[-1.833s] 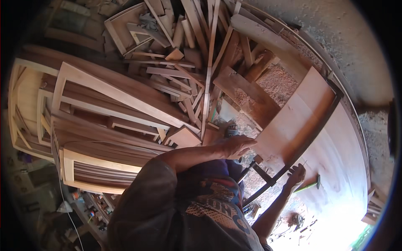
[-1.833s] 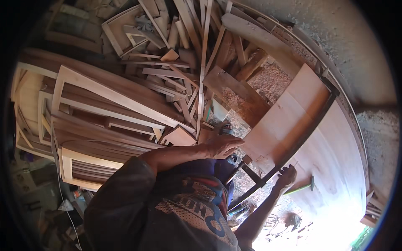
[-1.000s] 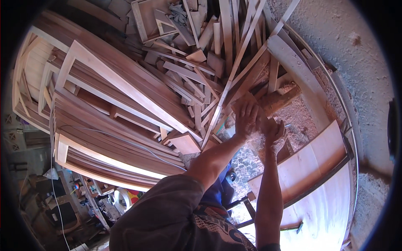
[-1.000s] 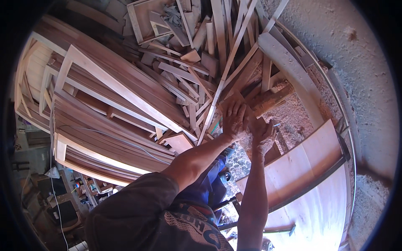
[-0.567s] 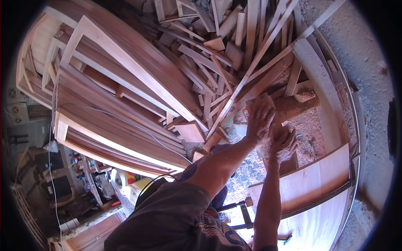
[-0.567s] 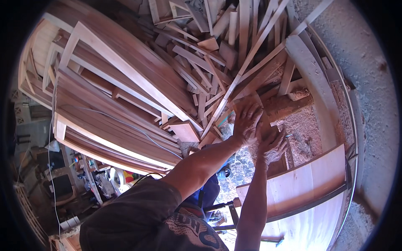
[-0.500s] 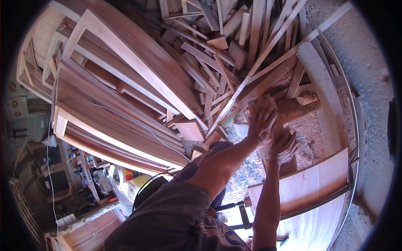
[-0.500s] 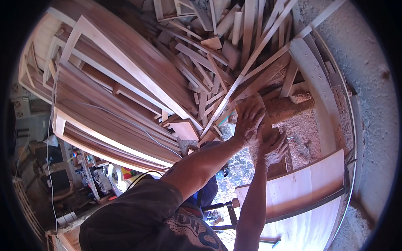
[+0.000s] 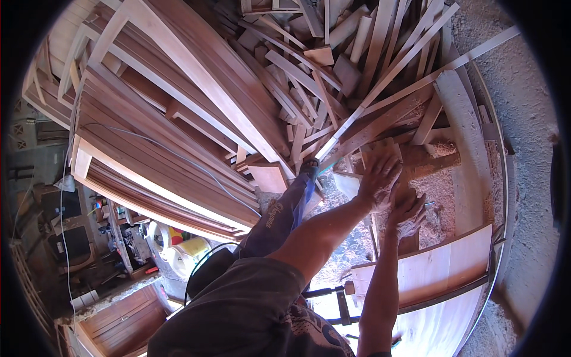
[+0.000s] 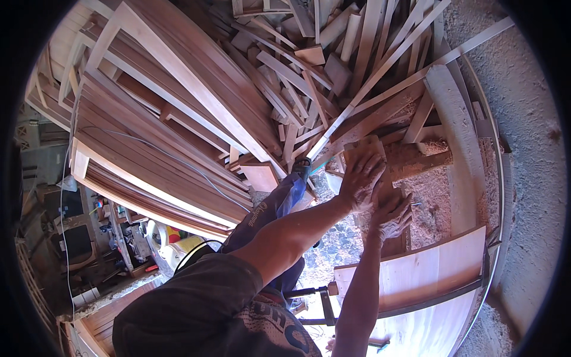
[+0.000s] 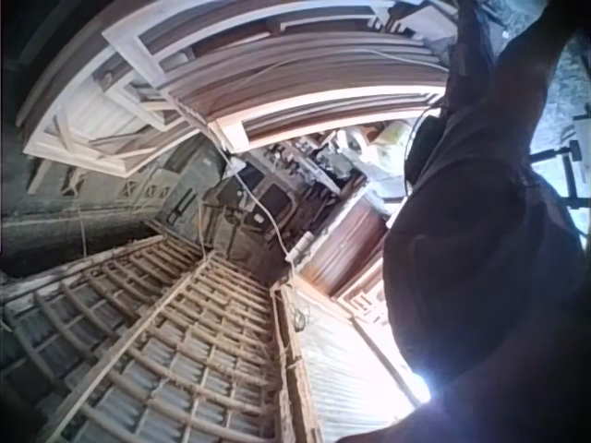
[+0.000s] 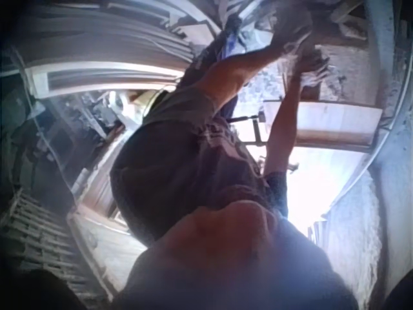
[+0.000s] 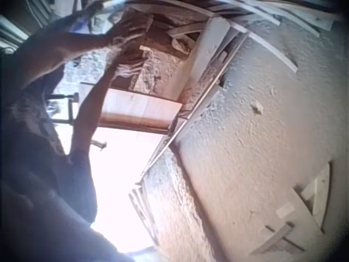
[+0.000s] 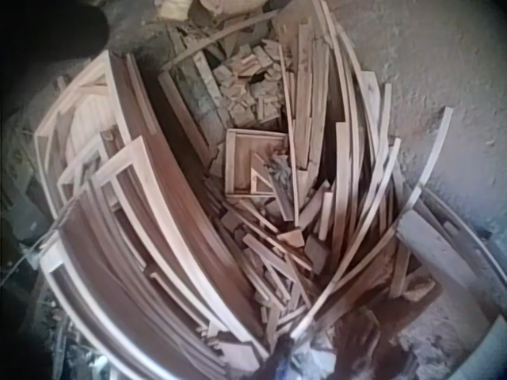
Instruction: The person walks through a cluttered workshop carrying a bottle of glue and a piece of paper. They place the glue on a workbench and then pick up a hammer. The person proceeds to assemble a wooden structure by positioning small wooden blocks and striking them with the hammer to secure them in place.
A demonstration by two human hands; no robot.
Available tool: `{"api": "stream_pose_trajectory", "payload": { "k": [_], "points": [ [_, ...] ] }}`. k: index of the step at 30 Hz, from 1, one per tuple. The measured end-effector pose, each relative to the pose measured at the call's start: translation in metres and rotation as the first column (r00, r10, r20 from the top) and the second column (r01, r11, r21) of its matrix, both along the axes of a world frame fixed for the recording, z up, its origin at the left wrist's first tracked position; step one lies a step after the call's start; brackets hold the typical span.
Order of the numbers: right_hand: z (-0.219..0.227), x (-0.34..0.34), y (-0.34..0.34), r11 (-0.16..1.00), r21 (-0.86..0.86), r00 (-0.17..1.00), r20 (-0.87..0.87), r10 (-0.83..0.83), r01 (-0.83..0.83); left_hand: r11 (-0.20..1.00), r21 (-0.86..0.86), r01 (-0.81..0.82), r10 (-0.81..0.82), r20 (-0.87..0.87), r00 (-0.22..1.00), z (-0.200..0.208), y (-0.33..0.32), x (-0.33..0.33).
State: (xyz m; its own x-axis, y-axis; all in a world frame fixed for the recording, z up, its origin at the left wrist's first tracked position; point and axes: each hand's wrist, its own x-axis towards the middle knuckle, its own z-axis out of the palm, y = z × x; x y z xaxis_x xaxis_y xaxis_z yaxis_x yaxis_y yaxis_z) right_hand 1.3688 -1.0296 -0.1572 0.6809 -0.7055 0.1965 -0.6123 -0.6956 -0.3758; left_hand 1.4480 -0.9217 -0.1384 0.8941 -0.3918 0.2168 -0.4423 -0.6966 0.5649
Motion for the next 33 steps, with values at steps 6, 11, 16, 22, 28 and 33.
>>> {"api": "stream_pose_trajectory", "payload": {
  "k": [6, 11, 16, 22, 28, 33],
  "points": [
    [-0.006, 0.0, -0.003, 0.998, -0.053, 0.999, 0.035, 0.039, -0.037, 1.0, -0.002, 0.007, -0.007, 0.017, 1.0, 0.0, 0.0, 0.001],
    [-0.008, 0.0, -0.005, 0.999, -0.01, 0.999, 0.006, 0.038, -0.038, 1.0, -0.015, 0.012, -0.012, -0.003, 1.0, -0.002, 0.002, 0.002],
    [-0.004, 0.022, -0.013, 0.987, 0.161, 0.996, -0.09, 0.001, 0.014, 0.999, -0.042, 0.031, -0.031, 0.006, 1.0, -0.004, 0.005, 0.003],
    [-0.023, 0.072, -0.007, 0.94, 0.341, 0.974, 0.219, -0.062, -0.017, 0.994, -0.1, 0.04, -0.038, 0.02, 0.999, -0.015, 0.007, 0.004],
    [-0.028, 0.077, -0.003, 0.919, 0.39, 0.98, 0.155, -0.123, 0.053, 0.992, -0.122, 0.031, -0.026, 0.041, 0.999, -0.015, 0.01, 0.006],
    [-0.036, 0.085, -0.005, 0.907, 0.422, 0.992, 0.109, -0.061, 0.009, 0.908, -0.37, 0.197, -0.231, -0.05, 0.972, -0.01, 0.032, 0.013]
  ]
}}
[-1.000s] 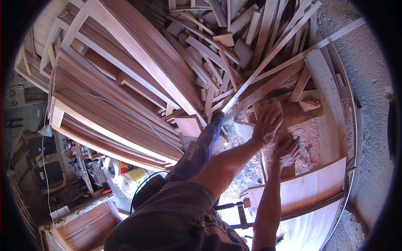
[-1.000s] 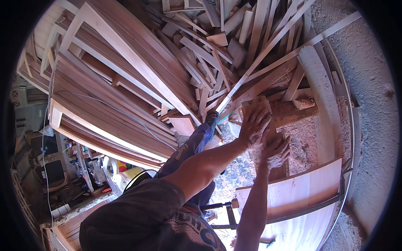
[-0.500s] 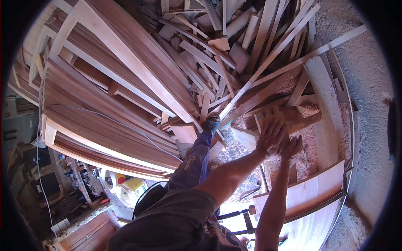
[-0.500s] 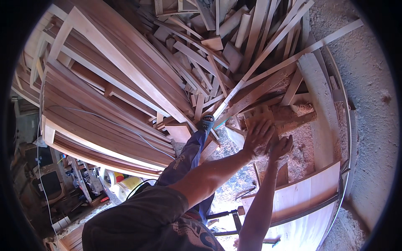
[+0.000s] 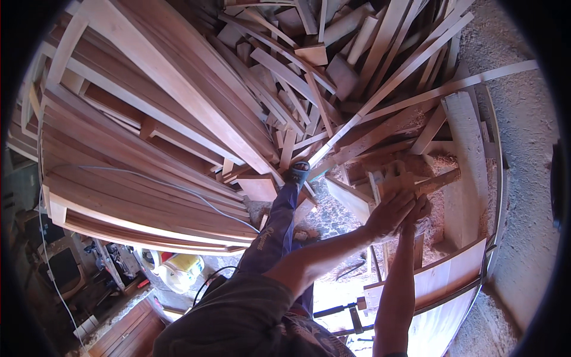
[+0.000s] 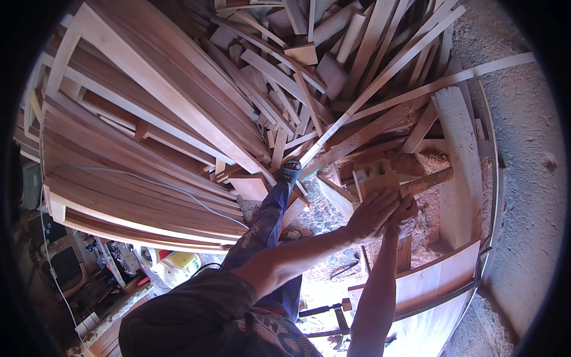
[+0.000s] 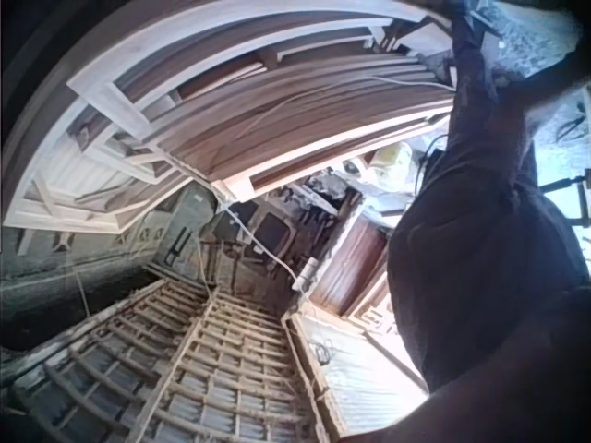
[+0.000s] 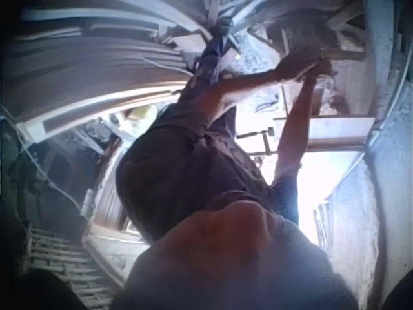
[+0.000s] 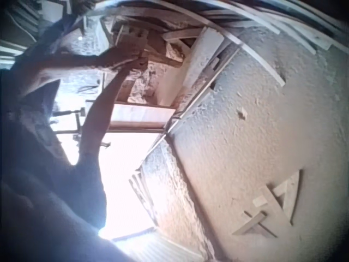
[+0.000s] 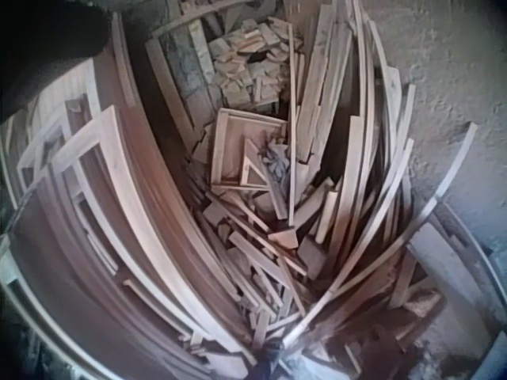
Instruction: The person walks through a cluttered workshop carrying a bottle of glue and a piece of paper. They place the glue on a workbench and then pick up a hammer. The person proceeds to assemble a wooden structure by positioning small wooden blocks and striking them with the hammer to secure them in place.
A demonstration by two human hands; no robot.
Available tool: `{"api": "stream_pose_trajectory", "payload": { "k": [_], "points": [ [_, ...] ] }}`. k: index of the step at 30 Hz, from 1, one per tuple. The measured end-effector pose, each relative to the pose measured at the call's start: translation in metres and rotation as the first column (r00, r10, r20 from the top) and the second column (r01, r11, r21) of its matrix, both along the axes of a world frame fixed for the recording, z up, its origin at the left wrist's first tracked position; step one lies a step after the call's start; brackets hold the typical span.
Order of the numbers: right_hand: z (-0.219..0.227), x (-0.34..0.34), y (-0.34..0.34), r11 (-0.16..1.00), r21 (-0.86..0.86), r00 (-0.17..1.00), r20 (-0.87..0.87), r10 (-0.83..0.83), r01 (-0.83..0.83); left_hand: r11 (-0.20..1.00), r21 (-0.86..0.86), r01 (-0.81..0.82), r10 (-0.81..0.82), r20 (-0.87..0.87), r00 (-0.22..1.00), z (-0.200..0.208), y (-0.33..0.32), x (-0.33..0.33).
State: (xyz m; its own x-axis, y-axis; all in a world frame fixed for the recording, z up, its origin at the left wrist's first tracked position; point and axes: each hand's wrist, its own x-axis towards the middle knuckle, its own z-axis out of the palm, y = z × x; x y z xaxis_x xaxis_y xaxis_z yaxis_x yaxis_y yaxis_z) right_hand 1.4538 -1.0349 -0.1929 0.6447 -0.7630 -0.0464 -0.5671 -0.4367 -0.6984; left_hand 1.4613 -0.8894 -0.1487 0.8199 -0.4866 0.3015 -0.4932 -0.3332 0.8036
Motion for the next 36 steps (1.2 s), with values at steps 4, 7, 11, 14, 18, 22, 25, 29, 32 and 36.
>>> {"api": "stream_pose_trajectory", "payload": {
  "k": [4, 7, 11, 14, 18, 22, 25, 29, 32, 36],
  "points": [
    [-0.017, 0.003, -0.005, 0.999, -0.041, 0.995, 0.1, -0.005, 0.009, 0.989, -0.127, 0.075, -0.06, 0.115, 0.992, -0.014, 0.052, 0.004],
    [-0.024, 0.002, -0.01, 0.992, -0.119, 0.999, 0.027, -0.04, 0.043, 0.981, -0.144, 0.129, -0.132, -0.009, 0.991, -0.041, 0.12, -0.001],
    [-0.022, 0.0, -0.01, 0.979, -0.201, 0.993, -0.113, -0.042, 0.018, 0.932, 0.356, 0.069, 0.042, -0.294, 0.955, -0.079, 0.227, -0.02],
    [-0.02, 0.0, -0.008, 0.973, -0.227, 0.989, -0.124, -0.08, 0.05, 0.771, 0.58, 0.263, 0.095, -0.514, 0.852, -0.091, 0.276, -0.033],
    [-0.022, 0.0, -0.009, 0.982, -0.181, 0.992, -0.103, -0.078, 0.058, 0.523, 0.712, 0.469, 0.06, -0.58, 0.813, -0.085, 0.292, -0.059],
    [-0.021, 0.0, -0.014, 0.992, -0.09, 0.985, -0.143, -0.099, 0.087, 0.442, 0.728, 0.524, 0.059, -0.607, 0.793, -0.084, 0.291, -0.083],
    [-0.015, 0.003, -0.013, 0.994, -0.073, 0.979, -0.18, -0.091, 0.079, 0.514, 0.672, 0.533, 0.157, -0.685, 0.711, -0.098, 0.293, -0.092],
    [-0.008, 0.005, -0.008, 0.994, -0.023, 0.974, -0.199, -0.11, 0.107, 0.533, 0.677, 0.507, 0.186, -0.679, 0.71, -0.113, 0.297, -0.103],
    [-0.012, 0.006, -0.008, 0.989, 0.046, 0.98, -0.148, -0.133, 0.142, 0.536, 0.68, 0.501, 0.196, -0.677, 0.709, -0.116, 0.299, -0.106],
    [-0.022, 0.005, -0.014, 0.98, 0.07, 0.98, -0.092, -0.179, 0.186, 0.528, 0.676, 0.514, 0.206, -0.689, 0.695, -0.112, 0.299, -0.106]
  ]
}}
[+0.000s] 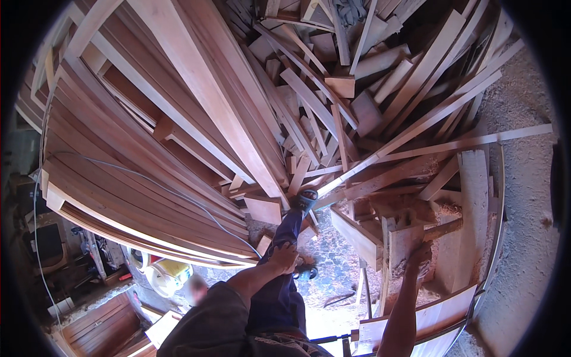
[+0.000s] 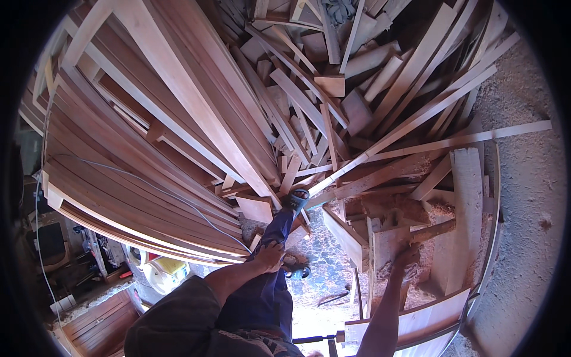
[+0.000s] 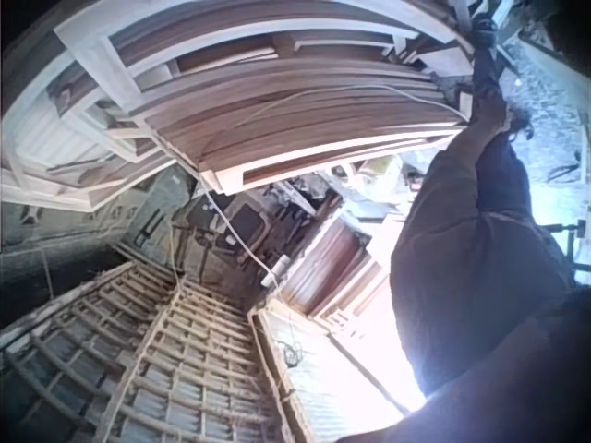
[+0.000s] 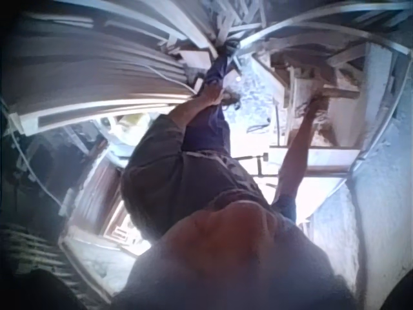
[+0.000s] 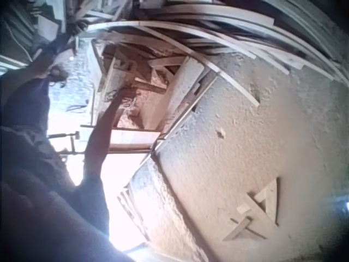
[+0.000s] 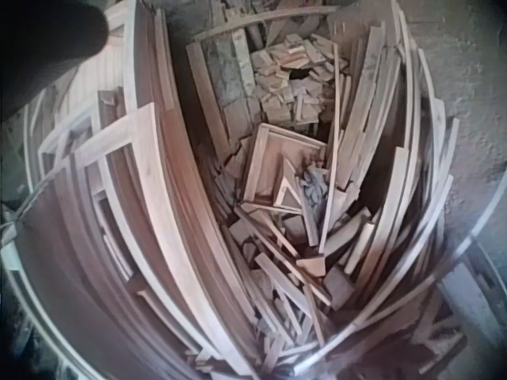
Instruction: The person walks through a cluttered workshop carrying a bottle of glue and a piece of paper. They place the glue on a workbench and then pick up a hammer. The person proceeds to assemble a wooden structure by positioning small wooden blocks and striking them with the hammer to secure them in place.
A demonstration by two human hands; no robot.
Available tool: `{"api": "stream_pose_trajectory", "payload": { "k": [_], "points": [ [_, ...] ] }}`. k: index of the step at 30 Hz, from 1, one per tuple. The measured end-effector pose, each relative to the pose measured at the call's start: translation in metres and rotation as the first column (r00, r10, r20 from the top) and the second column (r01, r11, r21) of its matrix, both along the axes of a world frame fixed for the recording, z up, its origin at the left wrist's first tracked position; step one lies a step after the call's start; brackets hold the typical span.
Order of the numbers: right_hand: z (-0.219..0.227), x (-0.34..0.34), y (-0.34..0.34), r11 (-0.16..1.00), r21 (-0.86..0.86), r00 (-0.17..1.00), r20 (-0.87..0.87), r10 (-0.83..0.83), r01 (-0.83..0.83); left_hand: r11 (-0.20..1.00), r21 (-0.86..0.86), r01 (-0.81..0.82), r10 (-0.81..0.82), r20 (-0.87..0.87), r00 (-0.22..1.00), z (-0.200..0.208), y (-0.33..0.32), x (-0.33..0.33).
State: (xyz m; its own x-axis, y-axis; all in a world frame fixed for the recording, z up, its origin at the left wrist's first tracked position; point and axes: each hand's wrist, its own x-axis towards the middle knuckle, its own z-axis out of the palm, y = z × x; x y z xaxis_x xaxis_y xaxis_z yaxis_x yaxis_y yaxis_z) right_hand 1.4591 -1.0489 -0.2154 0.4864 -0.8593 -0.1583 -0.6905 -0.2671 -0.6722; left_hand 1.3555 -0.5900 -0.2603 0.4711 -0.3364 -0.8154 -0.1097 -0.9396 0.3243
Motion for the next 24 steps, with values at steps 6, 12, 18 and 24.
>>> {"api": "stream_pose_trajectory", "payload": {
  "k": [6, 12, 18, 24],
  "points": [
    [-0.002, -0.006, -0.006, 0.998, -0.011, 0.994, -0.088, 0.062, -0.064, 1.0, 0.01, -0.009, 0.009, -0.038, 0.999, 0.006, 0.001, 0.001],
    [-0.006, -0.005, -0.007, 0.999, -0.035, 0.994, -0.108, 0.021, -0.025, 0.999, 0.025, 0.036, -0.035, -0.022, 0.999, 0.007, 0.003, 0.0],
    [0.004, -0.005, -0.005, 0.985, -0.153, 0.954, -0.298, 0.035, -0.084, 0.998, 0.026, 0.057, -0.056, -0.035, 0.998, 0.008, 0.001, 0.003],
    [0.009, -0.003, 0.001, 0.988, -0.095, 0.976, -0.195, 0.1, -0.12, 1.0, -0.008, 0.0, 0.0, -0.008, 1.0, 0.008, 0.0, 0.0]
  ]
}}
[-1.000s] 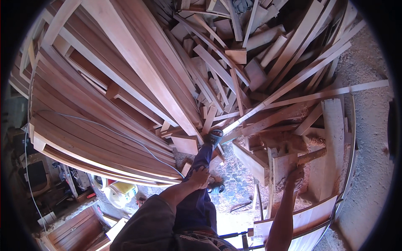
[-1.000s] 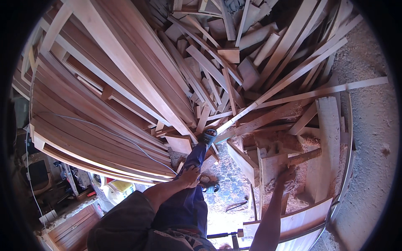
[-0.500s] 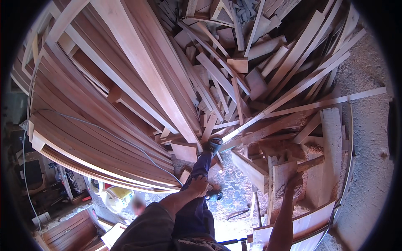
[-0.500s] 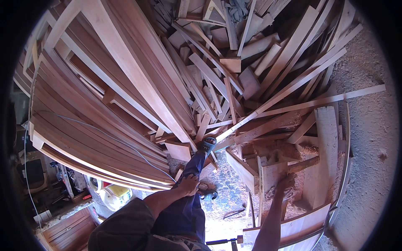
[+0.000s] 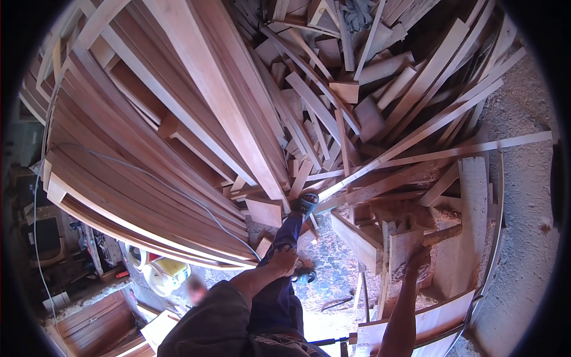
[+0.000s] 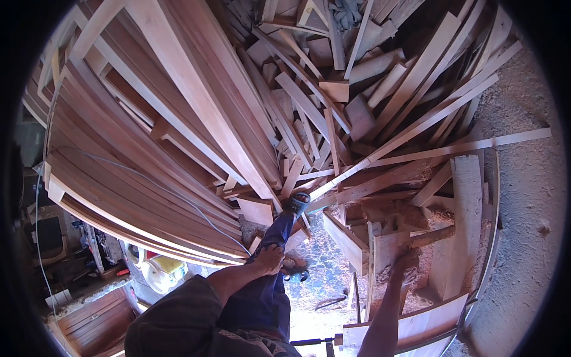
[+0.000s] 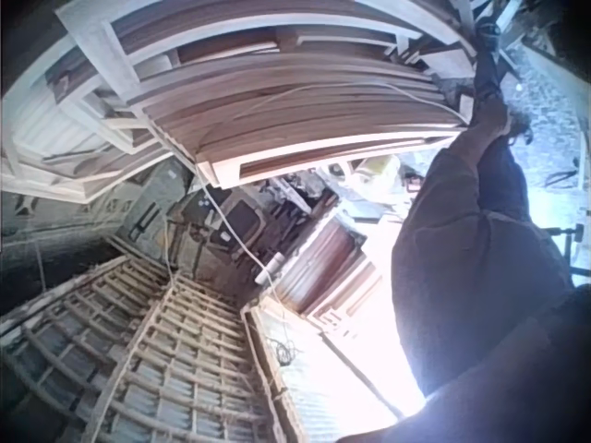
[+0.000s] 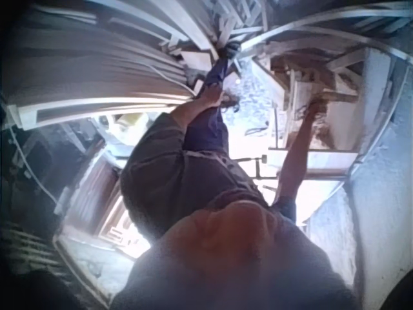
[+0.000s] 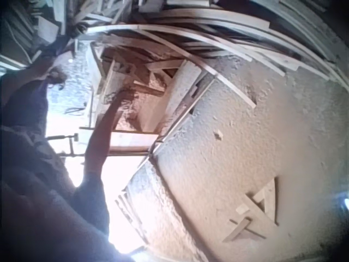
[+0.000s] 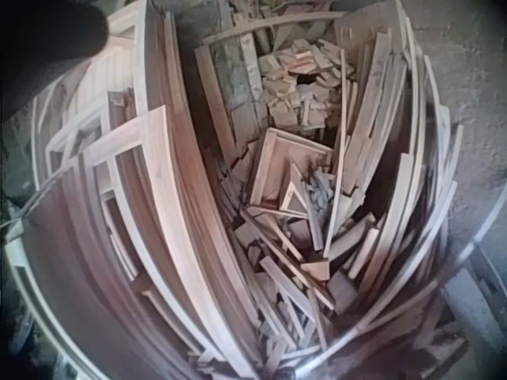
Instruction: The person walks through a cluttered workshop carrying a bottle of glue and a piece of paper. They place the glue on a workbench and then pick up a hammer. The person proceeds to assemble a wooden structure by positioning small wooden blocks and striking them with the hammer to secure them in place.
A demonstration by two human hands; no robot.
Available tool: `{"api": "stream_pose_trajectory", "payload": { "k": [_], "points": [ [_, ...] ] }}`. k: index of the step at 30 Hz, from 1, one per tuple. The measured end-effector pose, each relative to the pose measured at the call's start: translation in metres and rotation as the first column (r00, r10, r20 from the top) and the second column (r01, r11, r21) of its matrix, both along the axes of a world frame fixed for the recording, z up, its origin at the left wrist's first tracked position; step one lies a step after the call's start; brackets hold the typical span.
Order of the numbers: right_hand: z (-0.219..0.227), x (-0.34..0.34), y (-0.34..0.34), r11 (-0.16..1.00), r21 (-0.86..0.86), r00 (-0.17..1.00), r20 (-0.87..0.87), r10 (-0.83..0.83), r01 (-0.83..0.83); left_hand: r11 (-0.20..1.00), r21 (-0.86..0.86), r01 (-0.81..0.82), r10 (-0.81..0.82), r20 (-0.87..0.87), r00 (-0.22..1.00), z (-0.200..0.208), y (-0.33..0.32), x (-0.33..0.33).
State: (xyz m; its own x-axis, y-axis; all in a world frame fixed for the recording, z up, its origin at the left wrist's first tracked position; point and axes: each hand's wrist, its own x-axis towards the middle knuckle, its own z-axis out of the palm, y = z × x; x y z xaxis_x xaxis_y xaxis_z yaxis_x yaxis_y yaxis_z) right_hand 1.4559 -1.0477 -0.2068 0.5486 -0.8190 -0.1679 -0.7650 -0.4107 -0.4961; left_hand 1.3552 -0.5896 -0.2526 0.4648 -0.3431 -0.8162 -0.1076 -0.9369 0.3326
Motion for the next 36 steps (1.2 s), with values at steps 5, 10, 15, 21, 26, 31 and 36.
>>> {"api": "stream_pose_trajectory", "payload": {
  "k": [5, 10, 15, 21, 26, 31, 36],
  "points": [
    [0.0, 0.002, 0.0, 0.999, 0.031, 1.0, 0.012, 0.014, -0.014, 1.0, 0.004, -0.022, 0.021, 0.032, 0.999, -0.006, -0.001, -0.005],
    [0.015, 0.004, 0.002, 0.996, 0.084, 0.995, -0.094, 0.019, -0.011, 0.999, -0.012, -0.039, 0.04, 0.063, 0.997, -0.01, -0.001, -0.011],
    [0.017, 0.005, 0.003, 0.998, 0.052, 0.989, -0.14, 0.046, -0.039, 0.999, 0.003, -0.046, 0.046, 0.05, 0.998, -0.01, -0.002, -0.013],
    [0.0, 0.0, -0.009, 0.999, 0.032, 0.986, -0.167, 0.013, -0.008, 0.996, 0.009, -0.087, 0.087, 0.043, 0.995, -0.009, -0.004, -0.013],
    [0.003, 0.001, -0.006, 0.983, -0.059, 0.973, -0.168, 0.16, -0.172, 0.994, -0.002, -0.107, 0.107, 0.055, 0.993, -0.011, -0.005, -0.017],
    [0.025, 0.006, 0.006, 0.998, -0.019, 0.961, -0.269, 0.058, -0.065, 0.999, 0.039, -0.022, 0.02, 0.056, 0.998, -0.015, -0.004, -0.018],
    [0.032, 0.01, 0.013, 0.997, 0.009, 0.974, -0.214, 0.075, -0.075, 0.999, 0.049, 0.021, -0.023, 0.051, 0.998, -0.014, -0.006, -0.02]
  ]
}}
